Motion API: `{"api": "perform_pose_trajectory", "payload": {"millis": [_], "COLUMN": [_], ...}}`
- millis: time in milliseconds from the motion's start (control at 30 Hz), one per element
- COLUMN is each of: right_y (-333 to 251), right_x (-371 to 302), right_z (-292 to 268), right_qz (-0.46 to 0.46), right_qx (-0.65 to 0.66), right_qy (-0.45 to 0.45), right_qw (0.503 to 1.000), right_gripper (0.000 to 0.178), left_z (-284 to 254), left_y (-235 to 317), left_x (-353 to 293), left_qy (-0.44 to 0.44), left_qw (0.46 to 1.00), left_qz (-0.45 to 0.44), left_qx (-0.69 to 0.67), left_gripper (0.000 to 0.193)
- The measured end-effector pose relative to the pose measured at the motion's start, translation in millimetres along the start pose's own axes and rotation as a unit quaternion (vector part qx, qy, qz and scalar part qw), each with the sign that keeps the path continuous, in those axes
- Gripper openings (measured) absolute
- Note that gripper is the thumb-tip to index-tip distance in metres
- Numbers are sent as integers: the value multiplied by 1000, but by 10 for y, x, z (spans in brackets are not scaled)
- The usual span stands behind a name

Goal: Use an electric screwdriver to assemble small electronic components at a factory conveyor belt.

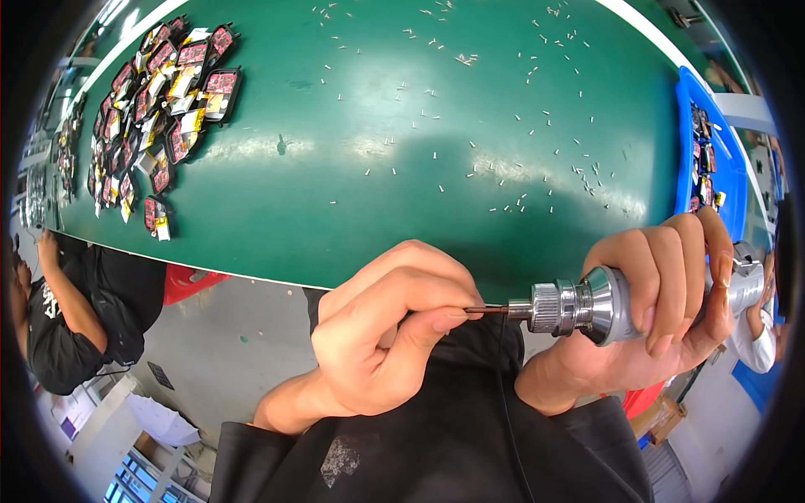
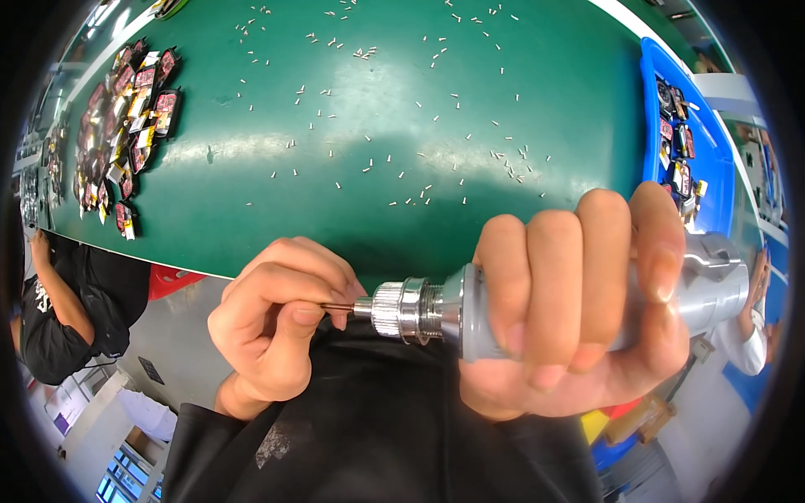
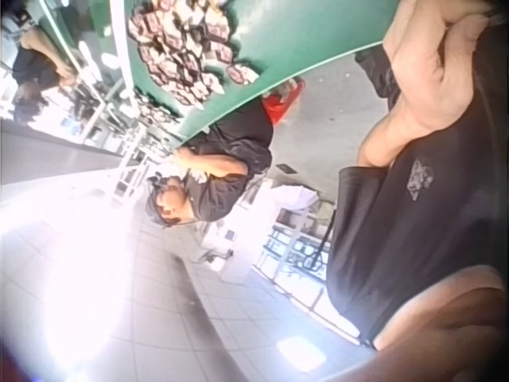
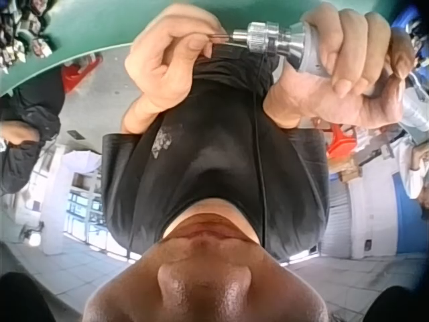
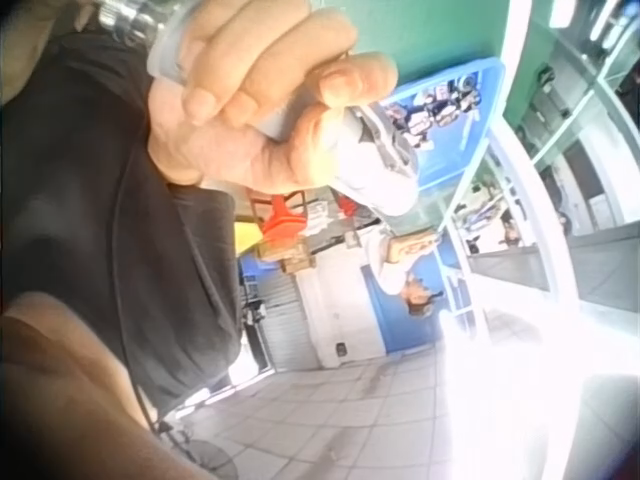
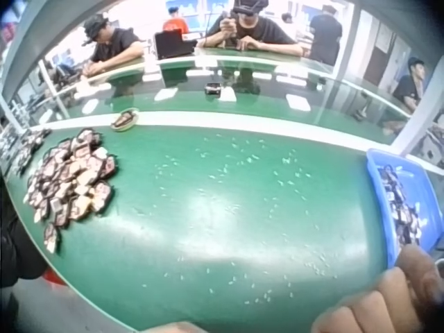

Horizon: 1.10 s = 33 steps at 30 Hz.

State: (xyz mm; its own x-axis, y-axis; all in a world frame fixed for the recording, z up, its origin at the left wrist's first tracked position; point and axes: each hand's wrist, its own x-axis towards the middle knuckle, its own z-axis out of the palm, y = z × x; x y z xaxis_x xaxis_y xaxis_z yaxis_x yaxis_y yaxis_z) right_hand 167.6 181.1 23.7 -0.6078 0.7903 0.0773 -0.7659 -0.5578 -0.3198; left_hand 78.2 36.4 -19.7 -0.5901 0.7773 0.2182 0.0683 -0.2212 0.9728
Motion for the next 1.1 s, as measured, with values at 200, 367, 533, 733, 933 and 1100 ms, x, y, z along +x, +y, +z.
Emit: {"api": "perform_pose_trajectory", "payload": {"millis": [200, 367, 533, 733, 933, 1100], "right_y": [-29, -58, -92, -108, -129, -169], "right_x": [17, 2, 7, 49, 170, 90], "right_z": [-63, -105, -191, -260, -322, -351], "right_qz": [27, 34, 55, 37, 29, 29], "right_qx": [-2, 0, -9, -5, 6, -36], "right_qy": [-16, -13, -18, -19, -11, 65], "right_qw": [1000, 999, 998, 999, 999, 997], "right_gripper": [14, 14, 14, 13, 10, 10], "left_z": [-8, -5, 31, -9, -351, -589], "left_y": [-55, -5, -12, 8, 160, 394], "left_x": [63, 61, 90, 185, 401, 812], "left_qy": [6, -38, -59, -38, 56, 41], "left_qw": [976, 980, 977, 957, 951, 911], "left_qz": [143, 93, 93, 130, 64, 94], "left_qx": [162, 170, 181, 257, 298, 400], "left_gripper": [10, 7, 10, 32, 47, 5]}}
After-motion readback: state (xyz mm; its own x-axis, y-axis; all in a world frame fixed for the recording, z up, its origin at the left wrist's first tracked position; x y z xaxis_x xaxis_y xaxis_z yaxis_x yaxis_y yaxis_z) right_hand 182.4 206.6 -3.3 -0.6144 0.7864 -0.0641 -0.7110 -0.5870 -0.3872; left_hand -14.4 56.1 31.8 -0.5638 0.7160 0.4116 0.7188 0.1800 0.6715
